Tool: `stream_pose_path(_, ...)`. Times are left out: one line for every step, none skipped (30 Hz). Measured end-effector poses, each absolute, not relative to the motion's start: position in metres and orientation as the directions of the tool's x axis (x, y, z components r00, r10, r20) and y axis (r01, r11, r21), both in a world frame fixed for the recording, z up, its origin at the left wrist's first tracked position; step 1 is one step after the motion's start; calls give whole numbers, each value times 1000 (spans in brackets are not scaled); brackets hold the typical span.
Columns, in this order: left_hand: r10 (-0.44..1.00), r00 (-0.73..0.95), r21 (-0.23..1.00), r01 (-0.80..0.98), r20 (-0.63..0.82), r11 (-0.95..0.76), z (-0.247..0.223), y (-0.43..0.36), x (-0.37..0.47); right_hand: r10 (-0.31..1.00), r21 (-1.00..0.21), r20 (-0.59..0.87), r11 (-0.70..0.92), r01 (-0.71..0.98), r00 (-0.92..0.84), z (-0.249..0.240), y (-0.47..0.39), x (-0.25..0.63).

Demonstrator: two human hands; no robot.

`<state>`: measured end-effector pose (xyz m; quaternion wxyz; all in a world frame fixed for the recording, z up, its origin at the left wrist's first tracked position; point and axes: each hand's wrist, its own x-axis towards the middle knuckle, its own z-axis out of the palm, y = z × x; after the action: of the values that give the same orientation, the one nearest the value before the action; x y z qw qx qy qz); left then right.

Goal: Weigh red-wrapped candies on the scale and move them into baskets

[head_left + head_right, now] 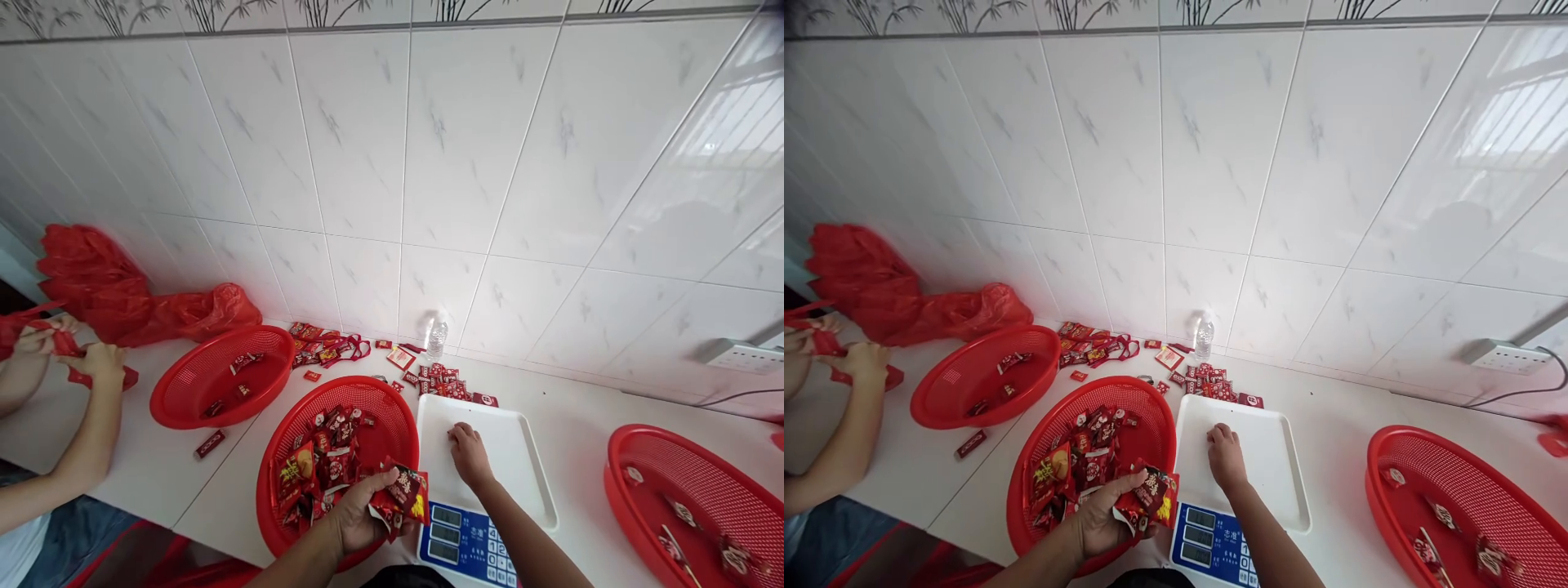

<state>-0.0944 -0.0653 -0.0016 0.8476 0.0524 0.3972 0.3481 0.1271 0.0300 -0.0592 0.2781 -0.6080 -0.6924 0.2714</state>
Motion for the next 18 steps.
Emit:
stream_pose_path(629,459,371,-534,-628,760,-4,-65,-92,994,-732,58,109,673,-97,-53,23,126)
stream_pose_path(625,472,374,-522,-622,767,-7,-64,-89,993,-758,68,114,643,-96,-45,15,123)
stream_pose_path(621,483,374,-514,-618,772,-10,-63,-86,990,-788,84,134,600,-110,-36,7,119)
stream_pose_path(618,494,370,-512,-612,775,-13,-62,-83,985,-820,107,166,548,-138,-27,-2,113)
stream_pose_path(617,504,361,-517,-604,776,-15,-61,-80,972,-870,146,215,444,-184,-18,-12,106)
stream_pose_path(619,512,348,-529,-596,774,-17,-60,-77,953,-899,175,257,355,-246,-11,-22,98)
stream_pose_path(623,519,336,-545,-585,768,-19,-60,-76,938,-907,185,278,317,-293,-5,-32,90)
stream_pose_path(630,521,327,-560,-575,761,-19,-60,-75,928,-901,188,293,321,-320,-1,-41,83)
stream_pose_path(637,521,325,-569,-569,756,-20,-60,-75,924,-884,185,305,353,-335,0,-49,76)
stream_pose_path(640,519,331,-568,-566,753,-20,-61,-75,926,-865,175,307,396,-334,-1,-56,71)
stream_pose_path(642,519,346,-557,-565,755,-19,-62,-77,929,-846,161,304,438,-333,-3,-61,67)
stream_pose_path(641,522,365,-538,-563,760,-17,-63,-79,930,-830,143,299,471,-339,-5,-65,63)
stream_pose_path(638,528,384,-517,-560,765,-15,-64,-81,927,-817,124,299,494,-354,-8,-67,61)
stream_pose_path(637,538,399,-500,-553,769,-12,-66,-83,918,-805,112,308,507,-380,-11,-69,58)
stream_pose_path(640,545,409,-494,-542,767,-9,-67,-85,906,-794,112,329,511,-408,-13,-71,56)
stream_pose_path(649,547,416,-500,-529,760,-6,-68,-87,893,-784,125,356,508,-433,-14,-72,54)
stream_pose_path(662,542,422,-511,-517,749,-3,-69,-88,881,-776,147,384,500,-449,-15,-74,52)
stream_pose_path(676,533,430,-523,-508,736,0,-71,-90,873,-770,172,408,490,-456,-14,-75,49)
